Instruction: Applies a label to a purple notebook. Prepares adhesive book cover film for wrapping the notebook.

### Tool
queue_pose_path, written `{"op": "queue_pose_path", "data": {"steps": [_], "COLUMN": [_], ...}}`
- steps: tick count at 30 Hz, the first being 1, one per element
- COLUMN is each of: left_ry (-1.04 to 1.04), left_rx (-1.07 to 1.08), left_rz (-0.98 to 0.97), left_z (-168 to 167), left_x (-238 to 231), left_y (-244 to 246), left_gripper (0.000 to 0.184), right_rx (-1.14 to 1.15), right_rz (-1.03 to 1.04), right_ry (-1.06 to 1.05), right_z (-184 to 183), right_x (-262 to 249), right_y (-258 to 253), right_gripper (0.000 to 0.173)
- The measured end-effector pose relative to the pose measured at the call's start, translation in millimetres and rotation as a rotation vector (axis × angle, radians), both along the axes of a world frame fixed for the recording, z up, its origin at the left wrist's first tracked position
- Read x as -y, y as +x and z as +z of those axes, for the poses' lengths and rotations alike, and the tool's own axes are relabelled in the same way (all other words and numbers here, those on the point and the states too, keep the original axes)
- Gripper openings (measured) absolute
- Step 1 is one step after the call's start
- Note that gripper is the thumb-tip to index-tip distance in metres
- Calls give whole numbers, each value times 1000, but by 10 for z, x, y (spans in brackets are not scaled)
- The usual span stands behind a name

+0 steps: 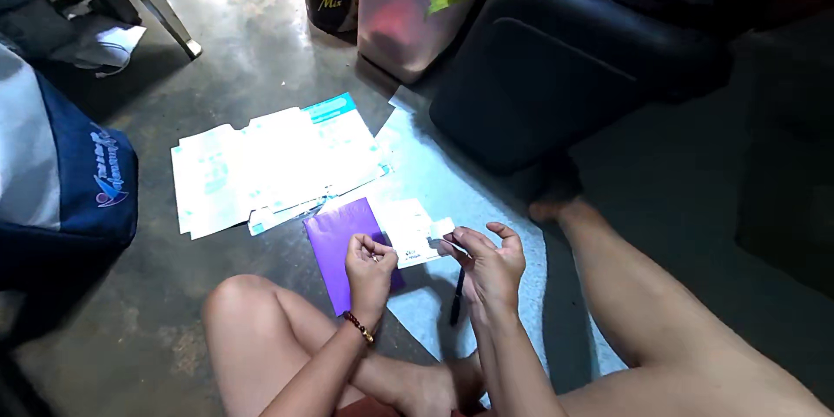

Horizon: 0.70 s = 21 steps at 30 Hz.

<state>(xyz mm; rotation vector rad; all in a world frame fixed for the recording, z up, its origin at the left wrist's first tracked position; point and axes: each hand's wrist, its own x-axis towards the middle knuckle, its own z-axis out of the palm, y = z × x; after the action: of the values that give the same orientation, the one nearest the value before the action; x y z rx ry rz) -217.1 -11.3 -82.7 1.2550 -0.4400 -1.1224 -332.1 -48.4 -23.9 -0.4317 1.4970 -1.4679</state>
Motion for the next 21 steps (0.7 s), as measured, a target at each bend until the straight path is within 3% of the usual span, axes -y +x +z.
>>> {"op": "queue_pose_path", "data": {"steps": [4,7,12,17,21], "left_ry": [47,132,327,203,271], "left_rx": [30,116,390,112,-73], "left_rz": [-47,-135,-355,-177,-92], "left_z": [-362,-552,-244,8,220], "left_x": [356,571,460,225,169], "left_y": [-153,-246,15,242,366], "left_gripper": [25,18,23,12,15], "right_rx": [-94,-361,-819,-1104,-1265], "right_rz": [-39,-8,135,228,253], "right_ry": [-93,-290,-559,-945,-1077], "right_z": [-199,-419,-724,-1028,-914], "right_x": [172,229,160,95,66], "right_y": [-52,-58,82,182,285], "right_gripper": [51,51,42,18,17]}}
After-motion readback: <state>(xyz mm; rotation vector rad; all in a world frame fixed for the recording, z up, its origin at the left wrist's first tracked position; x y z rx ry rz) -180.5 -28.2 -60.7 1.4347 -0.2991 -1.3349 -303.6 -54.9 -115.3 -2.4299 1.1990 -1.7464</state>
